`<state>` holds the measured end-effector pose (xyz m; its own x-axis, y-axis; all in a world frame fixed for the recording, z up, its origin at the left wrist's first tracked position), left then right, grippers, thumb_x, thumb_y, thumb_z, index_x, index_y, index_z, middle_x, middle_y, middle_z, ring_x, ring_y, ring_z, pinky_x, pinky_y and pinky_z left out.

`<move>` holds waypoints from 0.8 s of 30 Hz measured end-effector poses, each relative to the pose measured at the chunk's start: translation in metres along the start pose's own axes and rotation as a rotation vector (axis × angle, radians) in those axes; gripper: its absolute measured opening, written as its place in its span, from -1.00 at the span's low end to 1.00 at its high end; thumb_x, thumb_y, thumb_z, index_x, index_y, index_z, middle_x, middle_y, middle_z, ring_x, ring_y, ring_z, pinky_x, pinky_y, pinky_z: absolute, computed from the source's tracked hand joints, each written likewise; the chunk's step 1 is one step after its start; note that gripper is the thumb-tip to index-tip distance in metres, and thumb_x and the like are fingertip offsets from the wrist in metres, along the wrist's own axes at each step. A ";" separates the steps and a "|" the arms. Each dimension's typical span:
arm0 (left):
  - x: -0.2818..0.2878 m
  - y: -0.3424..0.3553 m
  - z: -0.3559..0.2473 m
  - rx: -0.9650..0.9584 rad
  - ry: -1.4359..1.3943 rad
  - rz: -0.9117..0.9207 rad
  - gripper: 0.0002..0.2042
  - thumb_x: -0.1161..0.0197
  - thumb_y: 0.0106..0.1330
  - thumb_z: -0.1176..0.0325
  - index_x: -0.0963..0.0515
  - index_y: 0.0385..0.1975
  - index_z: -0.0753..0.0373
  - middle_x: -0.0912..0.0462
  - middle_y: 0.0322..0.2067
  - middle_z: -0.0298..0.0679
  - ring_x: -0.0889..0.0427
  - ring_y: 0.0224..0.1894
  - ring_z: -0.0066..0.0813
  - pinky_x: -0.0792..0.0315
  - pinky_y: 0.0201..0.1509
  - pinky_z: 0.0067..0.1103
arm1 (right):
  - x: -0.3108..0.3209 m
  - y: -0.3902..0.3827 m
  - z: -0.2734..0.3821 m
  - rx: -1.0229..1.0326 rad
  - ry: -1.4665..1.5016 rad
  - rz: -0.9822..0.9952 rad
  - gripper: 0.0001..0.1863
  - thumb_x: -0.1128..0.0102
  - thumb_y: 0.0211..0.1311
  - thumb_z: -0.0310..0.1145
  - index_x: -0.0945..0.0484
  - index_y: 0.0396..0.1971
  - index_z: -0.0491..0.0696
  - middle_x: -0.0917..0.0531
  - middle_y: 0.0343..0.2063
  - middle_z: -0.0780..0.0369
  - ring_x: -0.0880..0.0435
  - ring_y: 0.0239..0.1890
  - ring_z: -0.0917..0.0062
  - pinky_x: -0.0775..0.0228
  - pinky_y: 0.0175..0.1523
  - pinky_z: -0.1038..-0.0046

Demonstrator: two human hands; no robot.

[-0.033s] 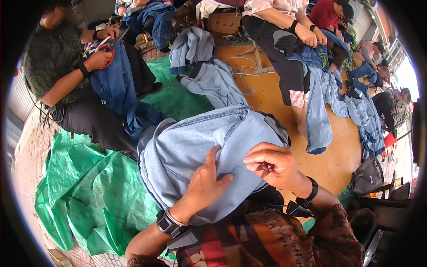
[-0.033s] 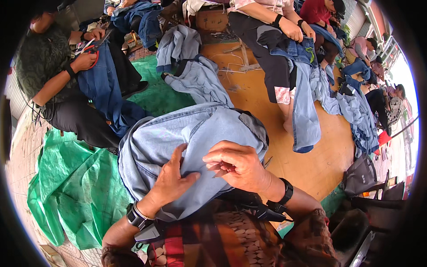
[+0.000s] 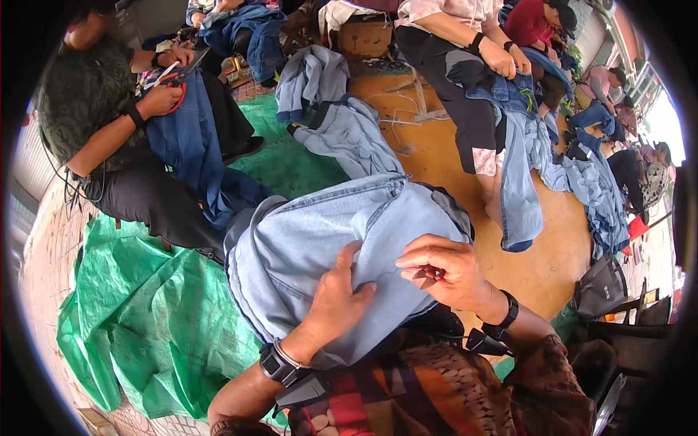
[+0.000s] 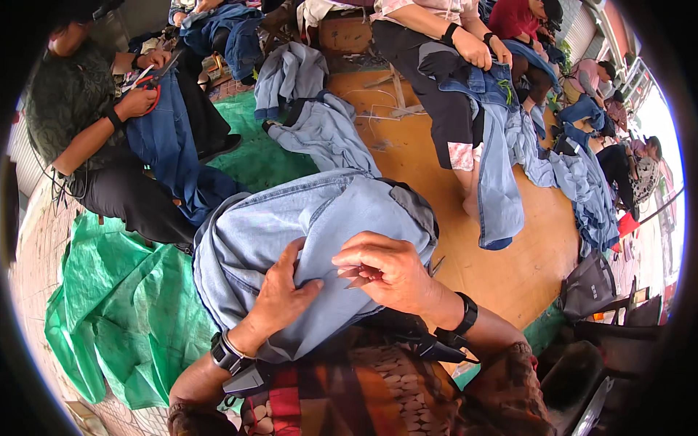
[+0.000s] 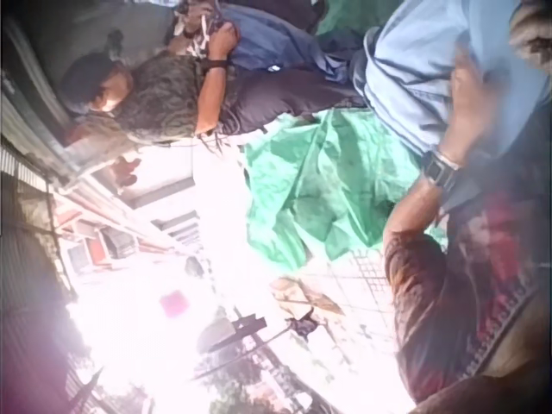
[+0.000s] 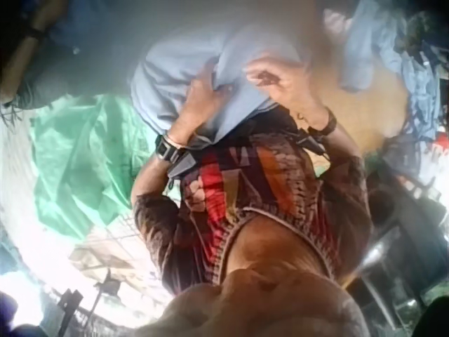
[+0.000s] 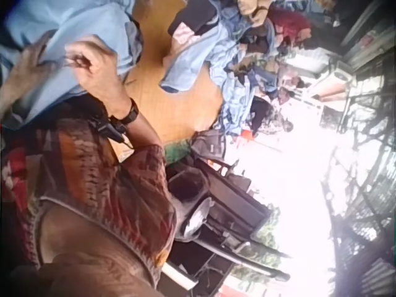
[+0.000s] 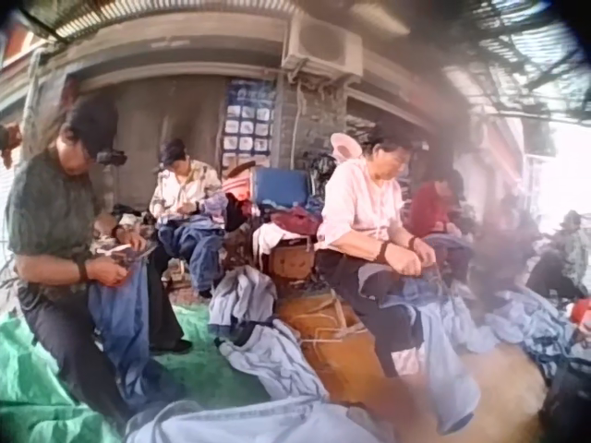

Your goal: Repairing and finishing denim jeans by trimming loose threads with snips.

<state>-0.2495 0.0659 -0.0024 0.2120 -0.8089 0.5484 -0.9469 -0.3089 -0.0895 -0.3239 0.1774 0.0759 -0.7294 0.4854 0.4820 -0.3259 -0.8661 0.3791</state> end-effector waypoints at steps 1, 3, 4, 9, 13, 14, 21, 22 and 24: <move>-0.002 0.002 0.001 -0.053 -0.166 -0.038 -0.35 -0.27 0.08 0.47 -0.13 0.17 0.41 -0.59 -0.32 0.07 -0.63 -0.20 -0.12 -0.45 -0.11 -0.46 | -0.003 -0.004 -0.013 -0.048 0.009 -0.002 -0.60 -0.19 -0.13 -0.80 -0.56 -0.21 -0.14 -0.54 -0.27 0.23 -0.67 -0.38 0.57 -0.53 -0.36 0.65; -0.010 0.003 0.009 -0.008 -0.572 -0.027 -0.45 -0.21 0.09 0.61 -0.23 0.14 0.38 -0.60 -0.21 -0.10 -0.58 -0.12 -0.43 -0.41 -0.03 -0.57 | -0.010 -0.007 -0.024 -0.060 -0.006 -0.027 -0.61 -0.24 -0.13 -0.76 -0.56 -0.22 -0.13 -0.54 -0.27 0.23 -0.67 -0.38 0.56 -0.53 -0.36 0.63; -0.013 0.003 0.010 -0.013 -0.563 -0.027 -0.45 -0.21 0.09 0.61 -0.23 0.14 0.38 -0.60 -0.21 -0.10 -0.58 -0.12 -0.43 -0.41 -0.03 -0.57 | -0.013 -0.008 -0.029 -0.074 -0.019 -0.045 -0.62 -0.28 -0.13 -0.72 -0.56 -0.22 -0.12 -0.54 -0.26 0.23 -0.67 -0.39 0.54 -0.54 -0.36 0.61; -0.022 0.002 0.009 -0.061 -0.869 0.063 -0.44 -0.18 0.11 0.70 -0.24 0.17 0.35 -0.46 0.02 -0.26 -0.37 0.10 -0.59 -0.24 0.18 -0.63 | -0.026 -0.012 -0.032 0.008 -0.159 -0.004 -0.63 -0.32 -0.16 -0.70 -0.60 -0.25 -0.10 -0.53 -0.37 0.27 -0.61 -0.48 0.62 -0.47 -0.44 0.61; -0.019 -0.004 0.008 -0.068 -0.818 0.049 -0.45 -0.19 0.14 0.68 -0.23 0.18 0.34 -0.46 0.02 -0.28 -0.37 0.09 -0.60 -0.24 0.18 -0.64 | -0.028 -0.012 -0.030 0.032 -0.176 -0.031 -0.76 -0.24 -0.15 -0.73 -0.54 -0.43 -0.12 -0.52 -0.44 0.28 -0.54 -0.55 0.59 -0.40 -0.49 0.58; -0.020 -0.005 0.009 -0.051 -0.809 0.052 -0.45 -0.19 0.15 0.68 -0.23 0.18 0.34 -0.46 0.02 -0.28 -0.38 0.08 -0.61 -0.25 0.17 -0.65 | -0.028 -0.013 -0.031 0.007 -0.201 -0.020 -0.78 -0.23 -0.14 -0.72 -0.49 -0.46 -0.12 -0.51 -0.46 0.29 -0.54 -0.55 0.58 -0.40 -0.48 0.56; -0.015 -0.006 0.008 -0.019 -0.844 0.065 -0.44 -0.19 0.13 0.68 -0.25 0.18 0.31 -0.47 0.04 -0.29 -0.41 0.06 -0.58 -0.28 0.16 -0.60 | 0.031 -0.026 -0.037 -0.158 -0.064 -0.241 -0.88 -0.15 0.05 -0.64 -0.39 -0.49 -0.15 -0.46 -0.52 0.22 -0.42 -0.56 0.54 -0.28 -0.43 0.54; -0.012 -0.008 0.009 0.014 -0.836 0.038 -0.43 -0.18 0.13 0.69 -0.24 0.20 0.30 -0.47 0.04 -0.27 -0.43 0.04 -0.57 -0.29 0.15 -0.59 | 0.047 -0.035 -0.039 -0.174 -0.122 -0.291 -0.88 -0.15 0.07 -0.61 -0.38 -0.49 -0.15 -0.45 -0.52 0.22 -0.42 -0.55 0.51 -0.28 -0.44 0.51; 0.005 -0.011 -0.001 -0.086 -0.717 -0.009 -0.41 -0.16 0.14 0.69 -0.21 0.21 0.27 -0.52 -0.03 -0.25 -0.48 -0.04 -0.59 -0.36 0.04 -0.64 | 0.078 -0.056 -0.051 -0.213 -0.253 -0.335 -0.90 -0.14 0.08 -0.59 -0.38 -0.48 -0.15 -0.46 -0.53 0.20 -0.44 -0.55 0.45 -0.28 -0.44 0.46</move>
<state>-0.2385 0.0661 0.0020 0.2982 -0.9450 -0.1341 -0.9539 -0.3002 -0.0052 -0.3930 0.2574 0.0518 -0.4024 0.7331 0.5483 -0.6537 -0.6494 0.3885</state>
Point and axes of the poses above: each hand's wrist, its own y-axis towards the middle knuckle, its own x-axis out of the back of the hand, z = x × y, the point moved 9 cm from there along y, towards the middle knuckle
